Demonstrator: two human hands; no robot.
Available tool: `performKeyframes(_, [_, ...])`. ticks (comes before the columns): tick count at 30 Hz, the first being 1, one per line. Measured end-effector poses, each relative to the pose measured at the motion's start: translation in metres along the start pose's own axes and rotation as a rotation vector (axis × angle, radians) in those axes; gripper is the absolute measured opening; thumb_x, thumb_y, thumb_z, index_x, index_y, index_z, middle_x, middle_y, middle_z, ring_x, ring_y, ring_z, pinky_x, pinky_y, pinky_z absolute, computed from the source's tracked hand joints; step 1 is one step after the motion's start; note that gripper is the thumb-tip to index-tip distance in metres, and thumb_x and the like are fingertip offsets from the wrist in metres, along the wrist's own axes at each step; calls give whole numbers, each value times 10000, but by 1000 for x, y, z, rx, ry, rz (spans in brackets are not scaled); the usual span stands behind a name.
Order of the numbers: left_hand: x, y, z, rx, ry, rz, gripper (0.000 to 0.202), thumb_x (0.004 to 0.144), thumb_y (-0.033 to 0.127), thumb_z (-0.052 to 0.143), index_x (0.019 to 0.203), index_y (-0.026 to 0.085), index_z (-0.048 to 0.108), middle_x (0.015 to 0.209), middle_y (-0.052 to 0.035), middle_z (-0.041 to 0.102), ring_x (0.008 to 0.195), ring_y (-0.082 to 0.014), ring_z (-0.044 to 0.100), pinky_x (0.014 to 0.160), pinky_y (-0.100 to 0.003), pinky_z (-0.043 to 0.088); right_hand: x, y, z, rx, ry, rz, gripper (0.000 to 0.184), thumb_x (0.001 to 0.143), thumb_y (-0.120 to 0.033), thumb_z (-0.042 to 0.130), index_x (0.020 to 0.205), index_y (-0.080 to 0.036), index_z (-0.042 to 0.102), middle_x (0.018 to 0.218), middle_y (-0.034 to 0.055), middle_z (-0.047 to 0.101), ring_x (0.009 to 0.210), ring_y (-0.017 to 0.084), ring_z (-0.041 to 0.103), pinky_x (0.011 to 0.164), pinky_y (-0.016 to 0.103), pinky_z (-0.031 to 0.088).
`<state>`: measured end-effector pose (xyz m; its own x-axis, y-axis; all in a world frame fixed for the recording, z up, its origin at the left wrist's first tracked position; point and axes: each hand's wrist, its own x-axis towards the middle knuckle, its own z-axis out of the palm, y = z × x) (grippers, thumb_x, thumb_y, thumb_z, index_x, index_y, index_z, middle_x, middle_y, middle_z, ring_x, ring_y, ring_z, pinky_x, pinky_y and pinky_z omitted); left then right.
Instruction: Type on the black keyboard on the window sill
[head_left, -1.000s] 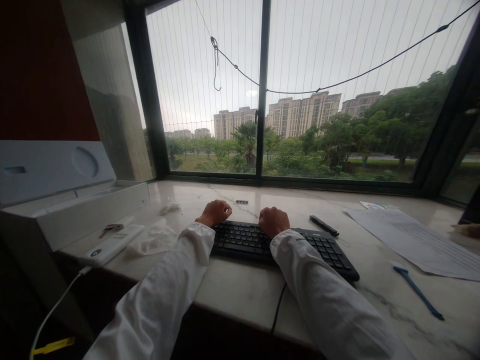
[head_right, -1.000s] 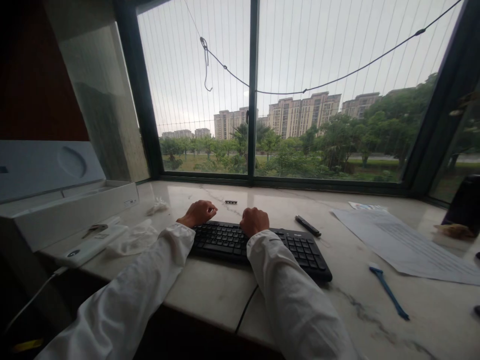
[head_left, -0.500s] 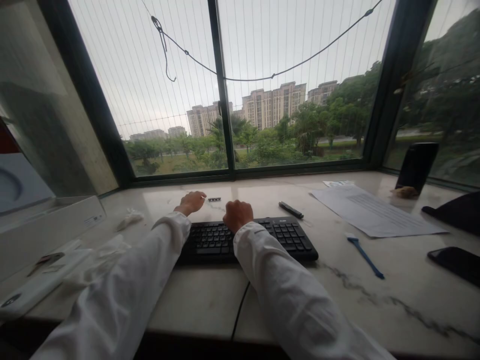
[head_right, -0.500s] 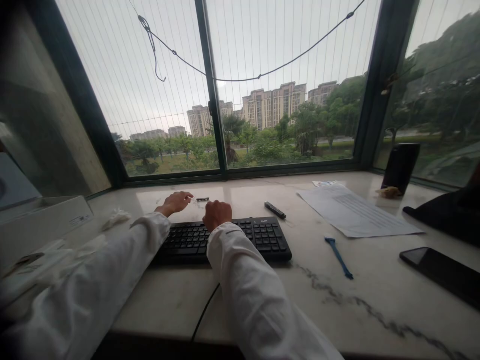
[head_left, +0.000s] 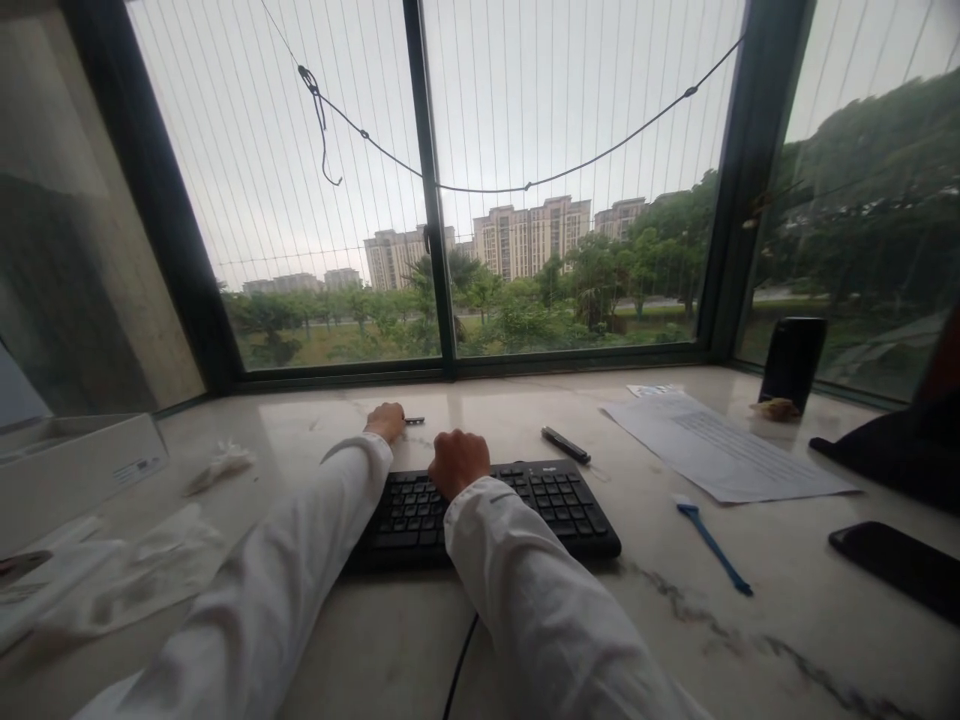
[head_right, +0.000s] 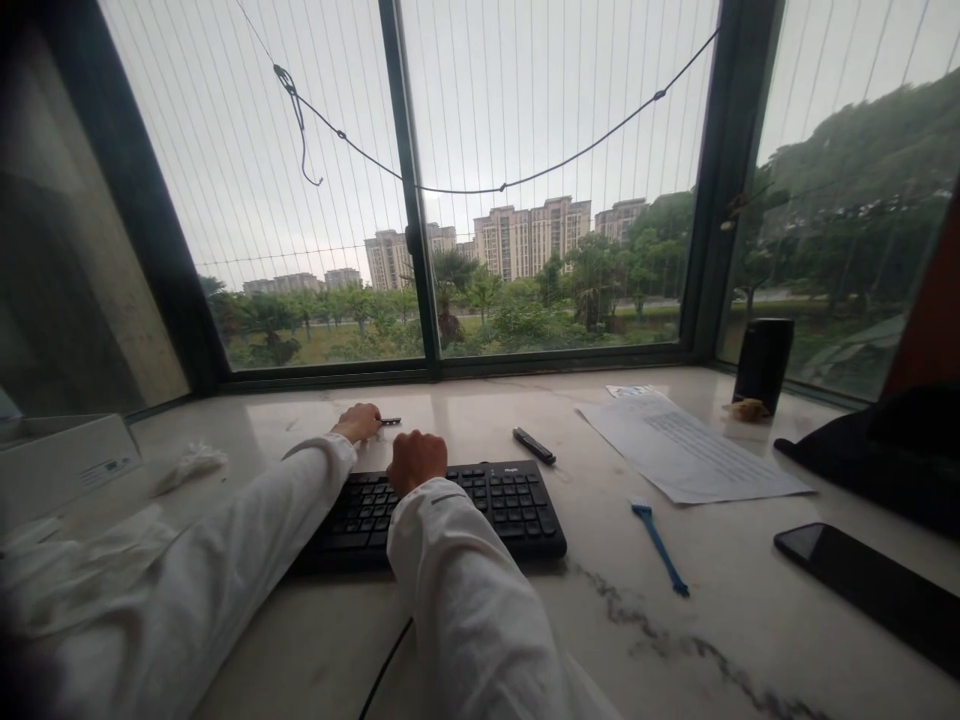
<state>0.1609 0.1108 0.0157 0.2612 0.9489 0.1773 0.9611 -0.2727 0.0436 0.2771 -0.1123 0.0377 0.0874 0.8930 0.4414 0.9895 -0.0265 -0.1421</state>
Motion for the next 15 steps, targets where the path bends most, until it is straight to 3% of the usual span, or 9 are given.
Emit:
performKeyframes(5, [-6,-6,-14,-21,76,-27,228,750,271,586,901,140,695,1004,-178,649,943,-289,601,765,-342,464,0,0,1,0,-9,5,248,713,-174,490,853,-136,691,841,162,675,805,225,647,668,304,461])
performKeyframes(10, [-26,-12,-47,-97,135,44,255,782,392,567,967,261,682,991,-46,679,924,-192,607,782,-259,446,1,1,-2,-6,-38,8,250,716,-169,484,853,-136,691,845,160,677,803,226,649,660,299,460])
performKeyframes(13, [-56,-9,-63,-264,166,197,275,741,448,608,906,246,696,883,-17,695,767,-149,623,699,-225,450,1,2,-4,-20,-57,16,262,724,-174,475,869,-146,691,843,150,678,806,233,648,654,303,461])
performKeyframes(15, [-79,-4,-68,-392,67,286,305,736,461,611,910,227,697,890,-16,695,580,-107,596,601,-220,451,2,5,-4,-37,-67,34,271,721,-178,477,884,-149,692,858,149,678,807,236,648,653,304,460])
